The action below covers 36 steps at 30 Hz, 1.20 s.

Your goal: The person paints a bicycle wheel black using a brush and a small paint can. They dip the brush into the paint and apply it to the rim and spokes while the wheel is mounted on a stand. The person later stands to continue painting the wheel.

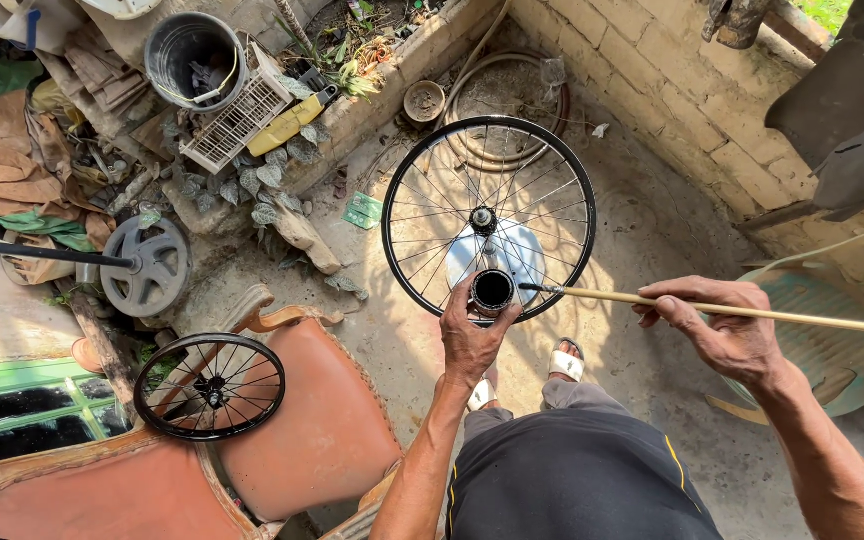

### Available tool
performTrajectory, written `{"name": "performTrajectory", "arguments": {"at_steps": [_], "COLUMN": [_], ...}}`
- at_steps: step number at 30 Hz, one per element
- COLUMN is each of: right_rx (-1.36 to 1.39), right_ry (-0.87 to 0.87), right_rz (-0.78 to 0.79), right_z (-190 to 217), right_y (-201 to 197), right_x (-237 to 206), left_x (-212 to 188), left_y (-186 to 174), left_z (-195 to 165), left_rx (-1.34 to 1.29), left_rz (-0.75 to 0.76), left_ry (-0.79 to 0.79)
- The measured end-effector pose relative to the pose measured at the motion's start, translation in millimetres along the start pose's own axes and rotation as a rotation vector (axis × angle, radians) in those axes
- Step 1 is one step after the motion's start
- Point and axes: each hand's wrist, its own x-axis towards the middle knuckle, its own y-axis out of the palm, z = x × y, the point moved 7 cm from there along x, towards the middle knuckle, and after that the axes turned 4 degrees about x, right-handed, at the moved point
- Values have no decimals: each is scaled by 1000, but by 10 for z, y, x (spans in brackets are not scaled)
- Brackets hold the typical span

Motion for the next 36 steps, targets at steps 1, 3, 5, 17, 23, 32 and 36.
{"name": "performTrajectory", "arguments": {"at_steps": [1,3,5,17,23,32,36], "right_rx": [24,69,27,90,236,361,401], "right_ry": [-23,-72,-156,127,178,118,111], "right_rz": [14,32,109,-128,-229,-249,-267], "right_z": [28,73,125,-420,-519,-532,-612], "right_y": [4,30,121,-403,-448,-605,-674], "right_x": [11,36,54,-225,-277,-157,-163], "left_x": [-5,4,5,4,25,90,81], "left_y": [-1,9,39,-34,51,334,450], "left_z": [4,2,-14,47,-4,-123,-158], "left_rx": [-6,-23,-47,-9,23,-21,-86], "left_rz": [3,10,18,-30,-42,-20,-10], "left_ry": [0,-7,-21,-96,-69,-84,-85]}}
